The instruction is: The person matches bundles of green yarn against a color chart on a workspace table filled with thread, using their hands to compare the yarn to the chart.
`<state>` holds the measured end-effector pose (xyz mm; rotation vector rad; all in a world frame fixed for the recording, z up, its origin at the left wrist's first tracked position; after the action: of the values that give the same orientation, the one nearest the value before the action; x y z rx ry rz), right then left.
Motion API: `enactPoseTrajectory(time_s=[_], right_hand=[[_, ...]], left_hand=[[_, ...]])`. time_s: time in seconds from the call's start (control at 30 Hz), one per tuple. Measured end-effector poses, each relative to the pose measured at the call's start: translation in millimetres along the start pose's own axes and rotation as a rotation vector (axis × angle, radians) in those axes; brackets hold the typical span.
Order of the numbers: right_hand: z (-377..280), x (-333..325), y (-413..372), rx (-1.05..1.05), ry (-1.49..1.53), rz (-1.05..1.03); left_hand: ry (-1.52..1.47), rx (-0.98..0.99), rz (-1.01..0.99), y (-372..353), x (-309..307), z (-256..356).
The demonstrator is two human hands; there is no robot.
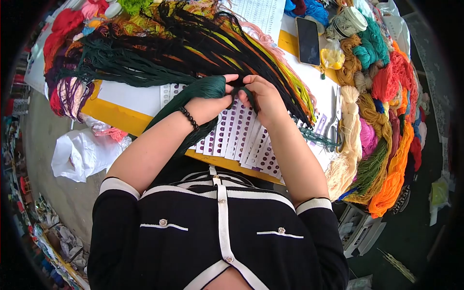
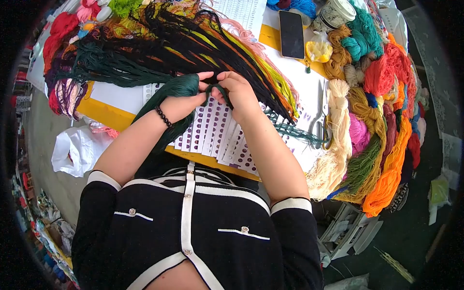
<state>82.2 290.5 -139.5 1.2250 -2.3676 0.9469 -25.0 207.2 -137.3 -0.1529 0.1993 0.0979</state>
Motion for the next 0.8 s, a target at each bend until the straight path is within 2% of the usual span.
enactPoseTrajectory(time_s=[0.03, 0.07, 0.1, 0.13, 0.17, 0.2, 0.27, 0.33, 0.4, 0.47, 0.53, 0.57, 0.6, 0.67, 0.73, 0.8], right_hand=[[-0.1, 2.5, 0.3, 0.002, 0.002, -0.002], [-0.3, 5.3, 0.5, 0.033, -0.139, 0.003], [-0.3, 8.0, 0.8, 0.063, -0.28, 0.009], [0.2, 11.5, 1.8, 0.064, -0.276, 0.008], [0.0, 13.6, 2.8, 0.086, -0.442, 0.037], [-0.8, 13.9, 3.3, 0.106, -0.607, 0.067], [2.7, 8.0, 8.5, 0.101, -0.634, 0.068], [5.0, 2.8, 13.8, 0.077, -0.813, 0.052], [3.5, 4.0, 13.1, 0.072, -0.826, 0.069], [4.5, 3.1, 13.4, 0.069, -0.837, 0.085], [8.1, 1.9, 17.6, 0.033, -0.82, 0.065], [9.4, 2.3, 17.4, 0.025, -0.818, 0.065], [9.7, 2.6, 16.5, 0.023, -0.833, 0.069], [4.0, 8.2, 12.1, 0.004, -0.858, 0.073], [-1.6, 26.3, -9.1, -0.198, -0.942, 0.146], [-13.4, 68.9, -41.6, -0.241, -0.748, -0.024]], left_hand=[[0.119, -0.013, 0.045, -3.7, -5.1, 3.0], [0.12, -0.016, 0.045, -6.2, -10.1, 4.7], [0.245, 0.028, 0.175, -10.9, -24.3, 10.8], [0.369, 0.073, 0.303, -16.7, -38.6, 16.9], [0.5, 0.204, 0.409, -24.8, -53.3, 26.1], [0.616, 0.123, 0.413, -30.4, -66.9, 35.1], [0.096, -0.024, 0.508, -32.0, -98.2, 1.5], [-0.447, -0.178, 0.566, -49.1, -124.3, -5.6], [-0.573, -0.106, 0.545, -66.0, -150.0, 6.7], [-0.915, 0.136, 0.498, -84.1, -194.3, 12.8], [-1.147, 0.279, 0.658, -98.9, -231.9, 13.1], [-0.929, 0.377, 0.957, -108.5, -246.2, 13.0], [-0.926, 0.385, 0.954, -109.6, -240.3, 13.4], [-0.917, -0.136, 0.877, -110.9, -207.9, -3.5], [-0.481, -0.083, 0.698, -112.8, -150.7, 28.9], [0.082, 0.149, 0.184, -117.3, -93.0, 55.4]])
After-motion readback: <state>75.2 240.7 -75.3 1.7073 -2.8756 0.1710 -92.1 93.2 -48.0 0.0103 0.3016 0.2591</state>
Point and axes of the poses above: each hand's wrist, its own y-axis towards the middle knuckle, its own x-axis out of the palm, z = x × y, the point moved 6 cm from there along y, towards the middle knuckle, and after that the axes turned 9 degrees about -z, right-handed, at the moved point
